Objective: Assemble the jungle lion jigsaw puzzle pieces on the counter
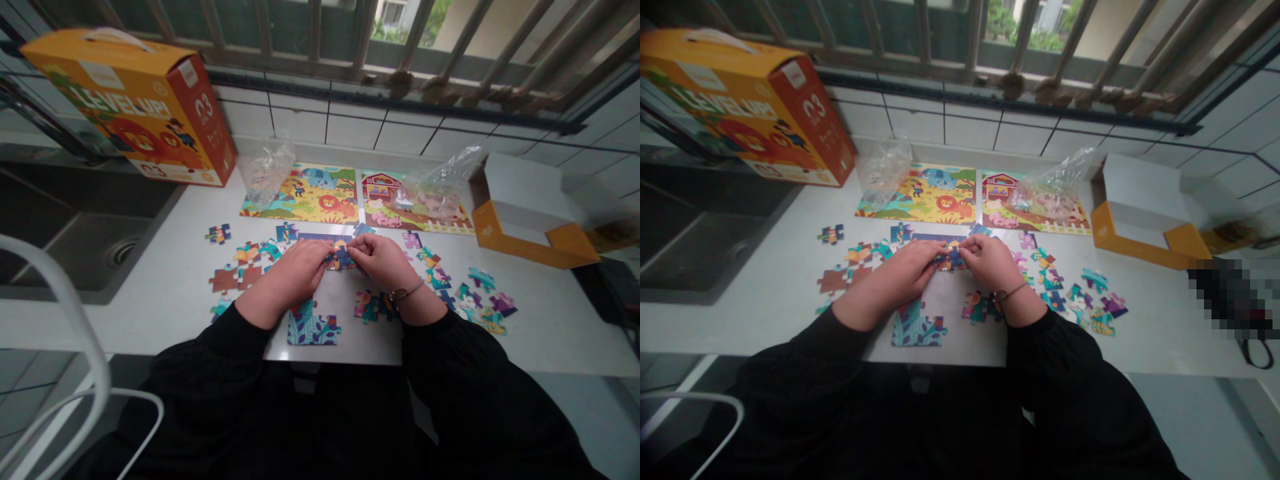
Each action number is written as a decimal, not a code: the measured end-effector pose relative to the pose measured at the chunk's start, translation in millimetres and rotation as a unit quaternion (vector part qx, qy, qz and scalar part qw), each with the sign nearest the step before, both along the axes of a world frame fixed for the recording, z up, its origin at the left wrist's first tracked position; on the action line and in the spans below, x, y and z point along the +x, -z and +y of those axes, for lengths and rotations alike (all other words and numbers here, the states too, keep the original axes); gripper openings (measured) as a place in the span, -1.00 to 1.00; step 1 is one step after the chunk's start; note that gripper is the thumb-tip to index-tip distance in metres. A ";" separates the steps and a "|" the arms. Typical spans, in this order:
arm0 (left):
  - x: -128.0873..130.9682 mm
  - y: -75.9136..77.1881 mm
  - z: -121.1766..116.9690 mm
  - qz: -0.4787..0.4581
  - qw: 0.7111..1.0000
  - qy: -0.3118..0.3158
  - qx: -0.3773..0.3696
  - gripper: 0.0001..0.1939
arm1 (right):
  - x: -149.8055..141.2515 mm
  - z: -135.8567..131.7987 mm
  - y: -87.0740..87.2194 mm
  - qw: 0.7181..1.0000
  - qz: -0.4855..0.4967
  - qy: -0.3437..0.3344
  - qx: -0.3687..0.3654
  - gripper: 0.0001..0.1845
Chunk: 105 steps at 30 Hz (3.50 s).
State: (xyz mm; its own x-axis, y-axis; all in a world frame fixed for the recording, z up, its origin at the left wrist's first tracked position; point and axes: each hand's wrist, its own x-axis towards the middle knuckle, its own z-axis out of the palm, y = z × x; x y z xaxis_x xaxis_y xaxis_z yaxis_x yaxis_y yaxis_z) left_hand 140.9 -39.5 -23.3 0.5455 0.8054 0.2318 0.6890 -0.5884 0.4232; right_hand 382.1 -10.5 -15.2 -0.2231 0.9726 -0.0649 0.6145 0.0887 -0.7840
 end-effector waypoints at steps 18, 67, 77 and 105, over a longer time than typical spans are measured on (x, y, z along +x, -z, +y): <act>0.9 -8.6 -1.8 -0.001 1.000 0.016 -0.013 -0.74 | -5.7 -6.3 -10.1 0.991 -0.107 0.001 0.077 -0.97; -0.4 -8.7 -4.1 0.022 1.000 0.014 -0.006 -0.76 | 7.9 -7.2 -16.2 0.987 -0.124 -0.075 0.067 -0.62; 0.3 -12.1 -4.9 0.006 1.000 0.013 -0.022 -0.76 | 14.2 -4.9 -14.2 0.998 0.038 -0.055 0.013 -0.51; -0.6 -8.0 -2.1 0.027 0.999 0.027 -0.013 -0.65 | -3.5 -6.2 0.3 0.979 -0.149 -0.019 0.134 -0.89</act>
State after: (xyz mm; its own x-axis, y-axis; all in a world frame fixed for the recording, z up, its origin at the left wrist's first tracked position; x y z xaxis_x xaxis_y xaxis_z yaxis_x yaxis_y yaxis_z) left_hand 140.4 -41.6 -15.3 0.5996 0.7798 0.1801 0.6784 -0.6146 0.4025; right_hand 378.6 -16.7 -15.5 -0.2702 0.9548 0.1235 0.8051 0.2945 -0.5149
